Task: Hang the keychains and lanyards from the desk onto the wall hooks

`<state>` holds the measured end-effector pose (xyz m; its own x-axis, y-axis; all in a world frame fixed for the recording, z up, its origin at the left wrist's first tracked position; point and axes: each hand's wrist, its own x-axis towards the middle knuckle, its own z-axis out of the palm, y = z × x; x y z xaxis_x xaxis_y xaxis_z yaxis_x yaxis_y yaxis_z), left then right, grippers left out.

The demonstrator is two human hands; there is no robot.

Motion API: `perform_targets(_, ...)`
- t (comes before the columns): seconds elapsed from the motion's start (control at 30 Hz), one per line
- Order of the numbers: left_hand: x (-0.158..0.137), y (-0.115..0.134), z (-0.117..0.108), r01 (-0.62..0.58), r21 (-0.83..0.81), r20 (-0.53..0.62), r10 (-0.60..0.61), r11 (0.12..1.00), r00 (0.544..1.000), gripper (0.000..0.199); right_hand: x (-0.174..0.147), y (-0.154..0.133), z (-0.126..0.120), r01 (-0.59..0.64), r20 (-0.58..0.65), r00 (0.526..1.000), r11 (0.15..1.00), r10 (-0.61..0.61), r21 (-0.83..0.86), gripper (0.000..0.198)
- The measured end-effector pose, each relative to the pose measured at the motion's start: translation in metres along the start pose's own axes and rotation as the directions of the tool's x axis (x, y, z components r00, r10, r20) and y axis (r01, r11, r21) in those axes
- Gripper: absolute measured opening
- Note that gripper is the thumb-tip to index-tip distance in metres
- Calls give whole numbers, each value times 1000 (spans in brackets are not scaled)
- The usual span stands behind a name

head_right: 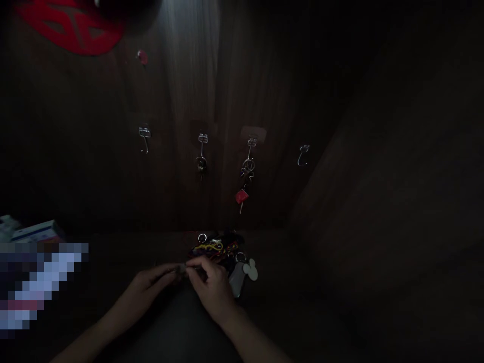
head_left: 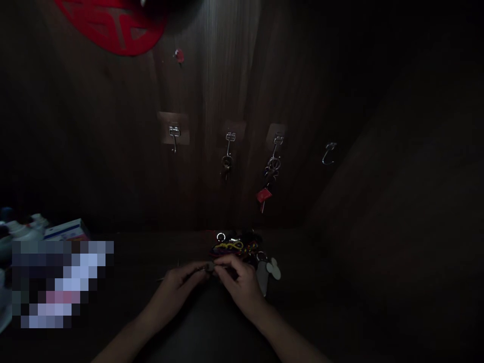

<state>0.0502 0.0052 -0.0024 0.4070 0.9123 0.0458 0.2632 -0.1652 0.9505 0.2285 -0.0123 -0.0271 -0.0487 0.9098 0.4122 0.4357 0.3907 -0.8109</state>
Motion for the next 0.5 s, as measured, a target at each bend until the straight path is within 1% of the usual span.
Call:
perform_targets(0.13,-1,-1,-1,-26,-17,-92,24,1000,996,18,0,0,0,-46,-5,999,999,46,25,14)
perform_targets(0.27,-1,2,-3,-47,86,-115,57,995,992,13,0,-5,0,-71,15,997,995,70,64,14)
perform_targets(0.37,0,11,-6,-97,129,-153,116,987,981,13,-1,-6,1,-78,24,997,992,76,95,14)
perform_targets(0.5,5,31,-16,-143,134,-203,168,981,965,15,-1,-4,0,-99,28,995,988,96,122,17)
